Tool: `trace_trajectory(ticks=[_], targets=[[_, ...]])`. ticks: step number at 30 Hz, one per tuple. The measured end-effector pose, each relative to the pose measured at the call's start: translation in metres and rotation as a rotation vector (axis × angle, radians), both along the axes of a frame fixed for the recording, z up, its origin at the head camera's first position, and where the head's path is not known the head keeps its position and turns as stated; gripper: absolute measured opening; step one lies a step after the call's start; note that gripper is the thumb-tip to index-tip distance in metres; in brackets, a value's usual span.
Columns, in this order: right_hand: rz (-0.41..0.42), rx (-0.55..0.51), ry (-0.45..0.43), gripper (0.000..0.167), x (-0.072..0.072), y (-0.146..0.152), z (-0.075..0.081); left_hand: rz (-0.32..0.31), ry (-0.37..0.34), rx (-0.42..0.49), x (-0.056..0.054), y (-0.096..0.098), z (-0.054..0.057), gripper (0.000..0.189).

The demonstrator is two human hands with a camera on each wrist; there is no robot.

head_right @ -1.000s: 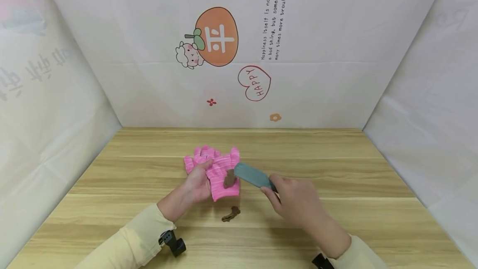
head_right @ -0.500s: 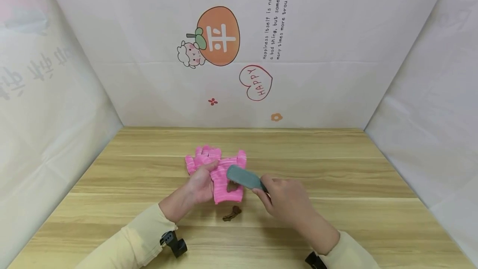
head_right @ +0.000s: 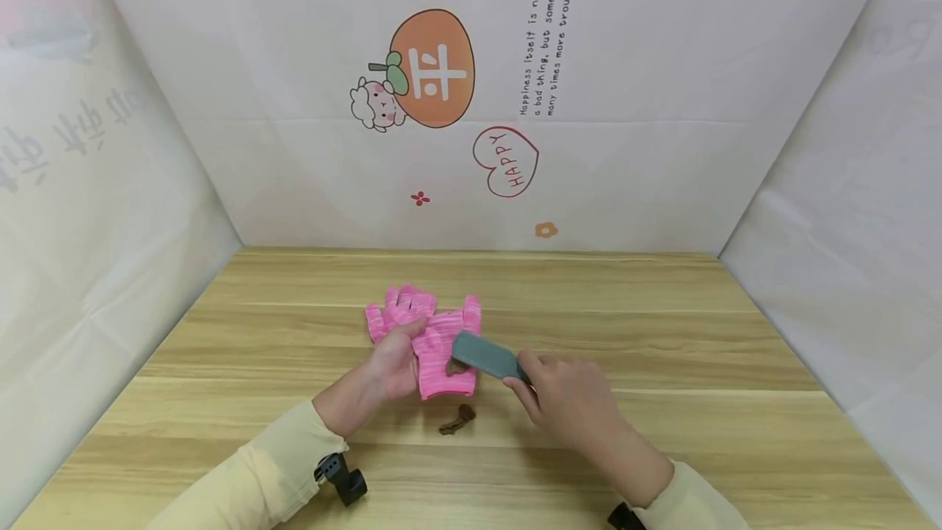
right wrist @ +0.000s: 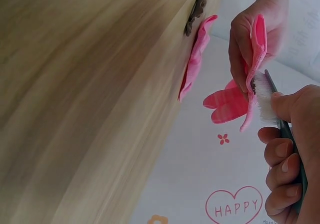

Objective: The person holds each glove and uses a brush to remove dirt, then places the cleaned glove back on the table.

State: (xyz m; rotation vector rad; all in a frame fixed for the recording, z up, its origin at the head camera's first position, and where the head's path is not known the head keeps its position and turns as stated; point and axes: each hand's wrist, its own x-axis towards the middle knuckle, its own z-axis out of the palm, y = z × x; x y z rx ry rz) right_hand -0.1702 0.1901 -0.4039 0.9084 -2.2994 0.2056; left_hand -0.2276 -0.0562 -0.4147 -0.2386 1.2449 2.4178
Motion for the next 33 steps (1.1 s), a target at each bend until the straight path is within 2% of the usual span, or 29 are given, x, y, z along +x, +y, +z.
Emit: trace_trajectory(ticks=[8, 19, 23, 27, 33], targets=[[-0.010, 0.006, -0.027, 0.044, 0.002, 0.005, 0.000, 0.022, -0.020, 0.002, -0.002, -0.002, -0.001, 0.034], [0.009, -0.035, -0.013, 0.046, 0.003, 0.006, 0.004, 0.024, -0.029, 0.013, -0.002, -0.003, -0.003, 0.038], [0.022, -0.041, -0.019, 0.044, 0.002, 0.002, 0.008, -0.009, -0.016, 0.026, -0.001, -0.001, -0.002, 0.040], [0.036, -0.033, -0.004, 0.050, 0.001, -0.005, 0.010, -0.046, -0.014, 0.040, 0.001, 0.002, -0.001, 0.040], [0.039, 0.000, -0.020, 0.049, -0.001, -0.012, 0.009, -0.049, -0.022, 0.028, 0.003, 0.006, 0.003, 0.037]])
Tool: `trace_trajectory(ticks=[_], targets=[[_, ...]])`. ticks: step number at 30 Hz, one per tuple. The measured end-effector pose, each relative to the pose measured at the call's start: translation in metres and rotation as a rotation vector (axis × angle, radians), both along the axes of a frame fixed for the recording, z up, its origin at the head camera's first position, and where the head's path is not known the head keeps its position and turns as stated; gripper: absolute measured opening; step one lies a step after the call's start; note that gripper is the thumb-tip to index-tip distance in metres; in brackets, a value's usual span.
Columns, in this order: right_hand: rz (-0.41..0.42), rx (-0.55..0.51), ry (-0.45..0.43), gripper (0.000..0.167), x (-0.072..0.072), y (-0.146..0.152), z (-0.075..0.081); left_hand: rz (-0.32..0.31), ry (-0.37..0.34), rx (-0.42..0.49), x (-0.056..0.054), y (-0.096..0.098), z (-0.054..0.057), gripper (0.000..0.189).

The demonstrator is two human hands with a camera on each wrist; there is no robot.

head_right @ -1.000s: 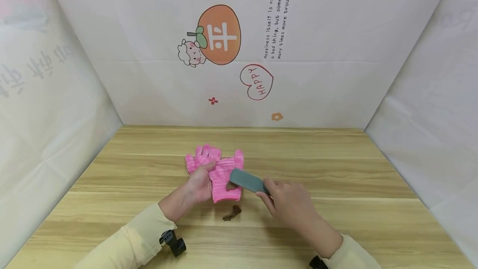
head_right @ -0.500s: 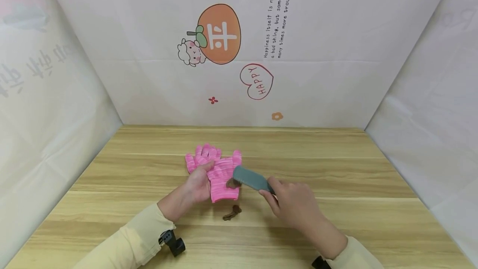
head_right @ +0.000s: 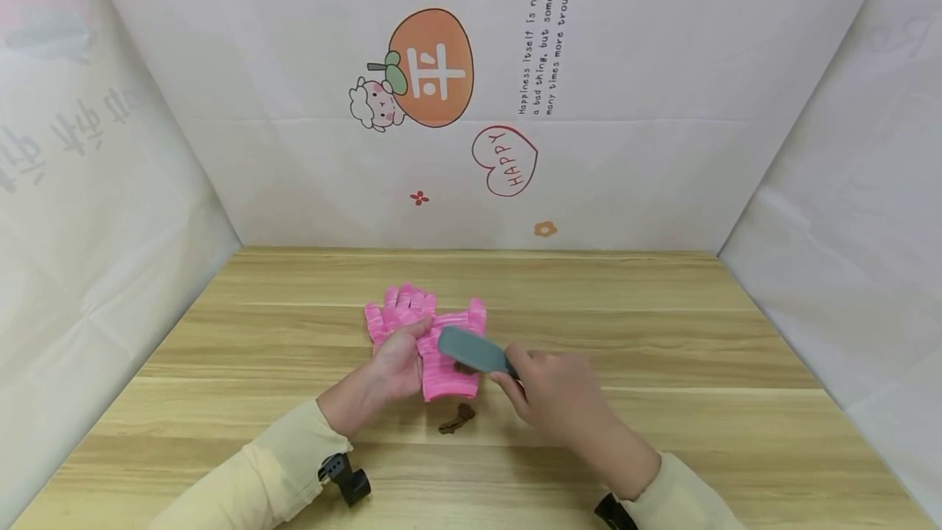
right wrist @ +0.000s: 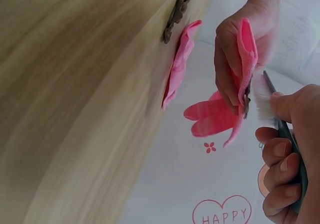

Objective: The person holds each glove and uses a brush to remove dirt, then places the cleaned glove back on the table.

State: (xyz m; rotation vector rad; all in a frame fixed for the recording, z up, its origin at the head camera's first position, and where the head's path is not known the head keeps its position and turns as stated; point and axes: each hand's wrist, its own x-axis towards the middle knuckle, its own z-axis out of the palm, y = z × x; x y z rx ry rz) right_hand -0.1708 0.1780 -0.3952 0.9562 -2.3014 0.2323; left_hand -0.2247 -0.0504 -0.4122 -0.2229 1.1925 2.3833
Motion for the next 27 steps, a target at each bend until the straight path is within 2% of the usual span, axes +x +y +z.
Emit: trace_trajectory(ticks=[6, 11, 15, 19, 27], targets=[[-0.032, 0.013, -0.042, 0.037, 0.001, 0.002, -0.004, 0.028, 0.003, -0.011, 0.000, 0.001, 0.000, 0.040], [-0.038, 0.013, -0.024, 0.040, 0.000, 0.004, -0.007, 0.046, 0.001, -0.009, -0.001, 0.001, -0.003, 0.039], [-0.043, 0.017, -0.008, 0.043, 0.001, 0.006, -0.007, 0.048, 0.005, -0.010, -0.001, 0.001, -0.003, 0.039], [-0.061, 0.032, -0.040, 0.036, 0.003, 0.008, -0.006, 0.040, 0.003, -0.020, -0.002, 0.000, -0.003, 0.040], [-0.080, 0.044, -0.079, 0.032, 0.006, 0.013, -0.005, 0.034, -0.004, -0.030, -0.002, -0.001, -0.003, 0.038]])
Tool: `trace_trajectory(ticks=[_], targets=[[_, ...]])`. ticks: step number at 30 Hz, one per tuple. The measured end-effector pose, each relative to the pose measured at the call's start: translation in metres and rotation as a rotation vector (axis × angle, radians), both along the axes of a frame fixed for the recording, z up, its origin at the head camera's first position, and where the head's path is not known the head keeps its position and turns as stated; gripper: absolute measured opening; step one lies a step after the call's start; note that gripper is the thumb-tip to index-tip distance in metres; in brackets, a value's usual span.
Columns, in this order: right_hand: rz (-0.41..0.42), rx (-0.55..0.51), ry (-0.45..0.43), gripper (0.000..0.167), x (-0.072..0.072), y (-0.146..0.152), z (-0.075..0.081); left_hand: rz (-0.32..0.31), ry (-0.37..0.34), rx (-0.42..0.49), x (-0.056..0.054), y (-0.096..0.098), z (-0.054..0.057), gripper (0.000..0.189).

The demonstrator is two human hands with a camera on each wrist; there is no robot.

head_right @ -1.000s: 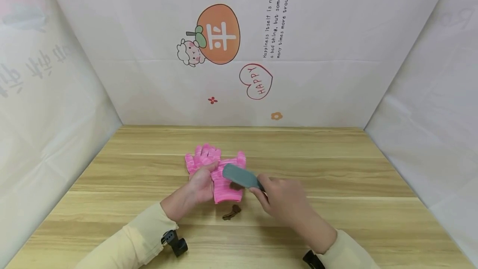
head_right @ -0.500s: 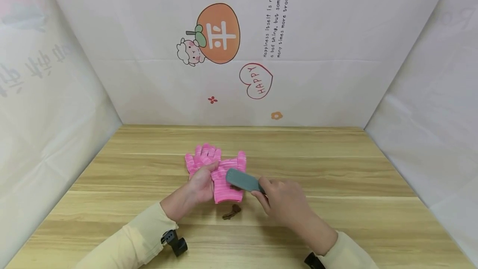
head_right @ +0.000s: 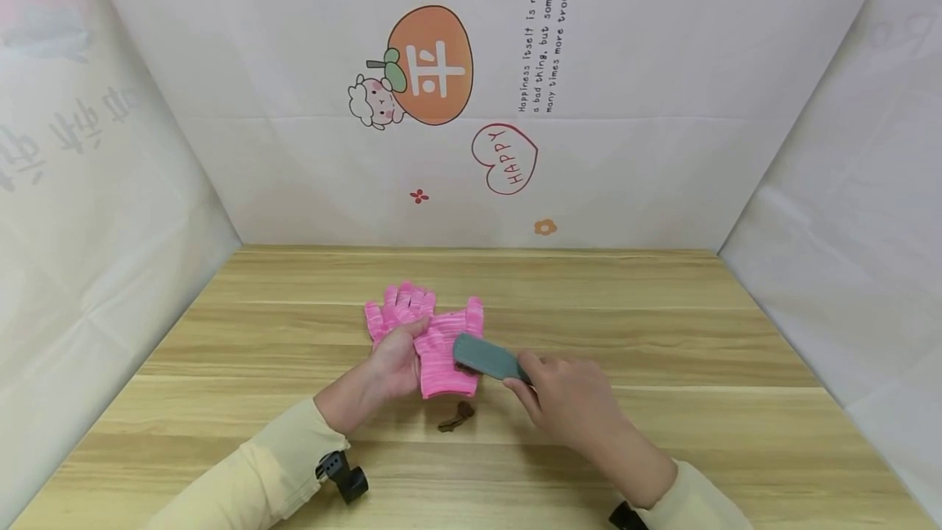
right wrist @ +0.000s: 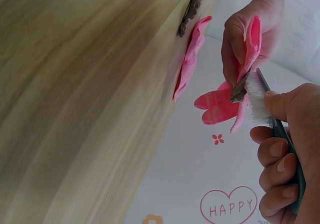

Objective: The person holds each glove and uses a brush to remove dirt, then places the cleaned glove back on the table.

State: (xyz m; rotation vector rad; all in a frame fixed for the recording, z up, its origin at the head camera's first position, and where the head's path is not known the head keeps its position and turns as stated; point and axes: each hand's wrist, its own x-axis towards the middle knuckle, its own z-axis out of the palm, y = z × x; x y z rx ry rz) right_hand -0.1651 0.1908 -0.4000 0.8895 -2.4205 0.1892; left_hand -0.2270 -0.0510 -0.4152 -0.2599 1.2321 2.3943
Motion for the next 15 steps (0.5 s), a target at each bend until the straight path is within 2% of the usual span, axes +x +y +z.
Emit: trace_trajectory(ticks=[9, 15], targets=[[-0.021, 0.000, -0.001, 0.032, 0.0016, 0.0062, 0.0009, 0.021, -0.013, -0.016, -0.0015, -0.0026, 0.0025, 0.036], [0.010, -0.036, 0.006, 0.033, 0.0008, 0.0042, 0.0046, 0.013, 0.003, -0.002, -0.0012, -0.0022, 0.0028, 0.037]])
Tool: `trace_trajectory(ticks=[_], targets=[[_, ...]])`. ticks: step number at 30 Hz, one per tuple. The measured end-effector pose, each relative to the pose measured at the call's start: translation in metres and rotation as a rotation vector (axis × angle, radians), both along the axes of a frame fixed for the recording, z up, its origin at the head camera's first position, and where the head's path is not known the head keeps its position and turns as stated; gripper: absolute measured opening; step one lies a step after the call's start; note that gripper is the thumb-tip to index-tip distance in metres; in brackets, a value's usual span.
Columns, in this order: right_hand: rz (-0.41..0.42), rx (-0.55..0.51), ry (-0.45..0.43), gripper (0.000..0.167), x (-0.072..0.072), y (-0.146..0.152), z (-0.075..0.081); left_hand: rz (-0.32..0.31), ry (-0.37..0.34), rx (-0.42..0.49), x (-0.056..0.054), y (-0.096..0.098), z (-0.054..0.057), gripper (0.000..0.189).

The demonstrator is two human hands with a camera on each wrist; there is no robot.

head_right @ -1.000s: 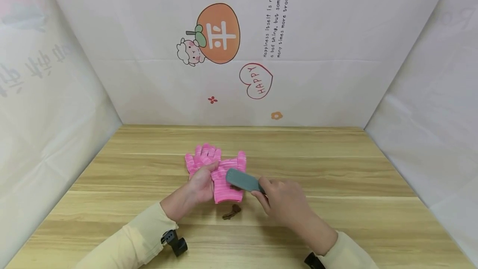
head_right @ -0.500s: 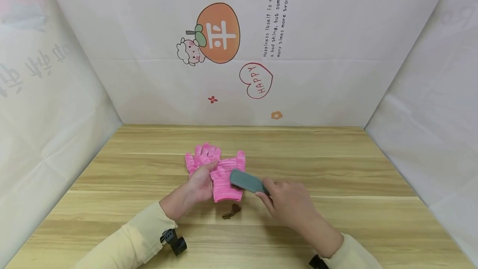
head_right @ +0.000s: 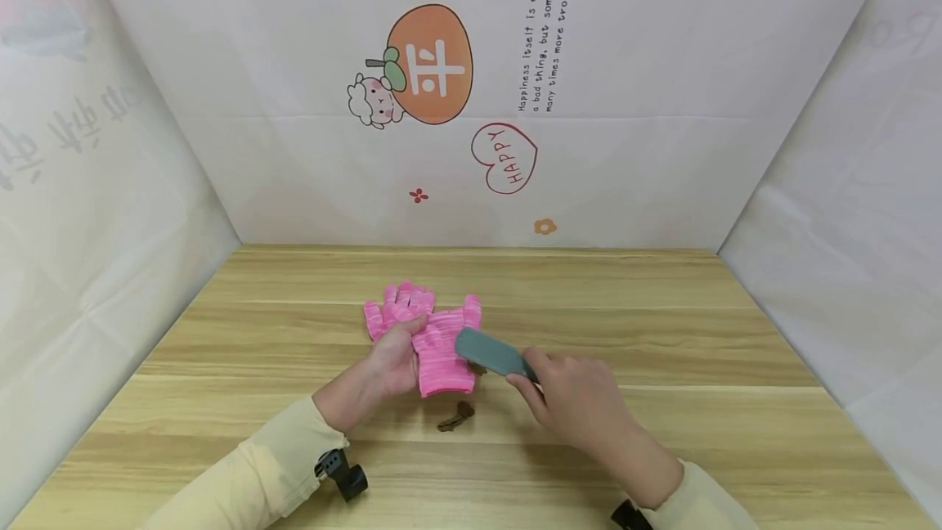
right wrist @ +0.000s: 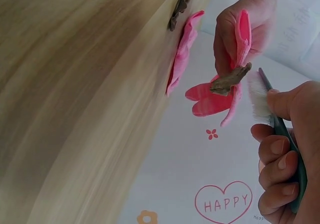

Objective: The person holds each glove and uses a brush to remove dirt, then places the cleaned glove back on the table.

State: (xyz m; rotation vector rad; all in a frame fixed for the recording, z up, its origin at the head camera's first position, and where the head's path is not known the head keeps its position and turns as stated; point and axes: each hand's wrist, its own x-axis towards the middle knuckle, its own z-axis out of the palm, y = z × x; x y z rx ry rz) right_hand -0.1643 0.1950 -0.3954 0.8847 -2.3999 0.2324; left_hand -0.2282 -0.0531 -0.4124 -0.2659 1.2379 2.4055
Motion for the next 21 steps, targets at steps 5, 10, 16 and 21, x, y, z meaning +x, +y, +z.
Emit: trace_trajectory(ticks=[5, 10, 16, 21], targets=[[0.035, -0.021, 0.032, 0.035, -0.001, -0.005, 0.004, 0.003, -0.004, 0.012, 0.000, 0.002, 0.001, 0.038], [0.050, -0.023, 0.072, 0.051, -0.003, -0.013, 0.007, -0.004, -0.008, 0.004, 0.000, 0.003, 0.001, 0.036], [0.057, -0.017, 0.087, 0.053, -0.003, -0.020, 0.008, -0.041, -0.012, 0.020, 0.000, 0.007, 0.002, 0.028], [0.064, -0.013, 0.072, 0.053, -0.004, -0.025, 0.007, -0.078, -0.006, 0.057, 0.002, 0.009, 0.004, 0.026]])
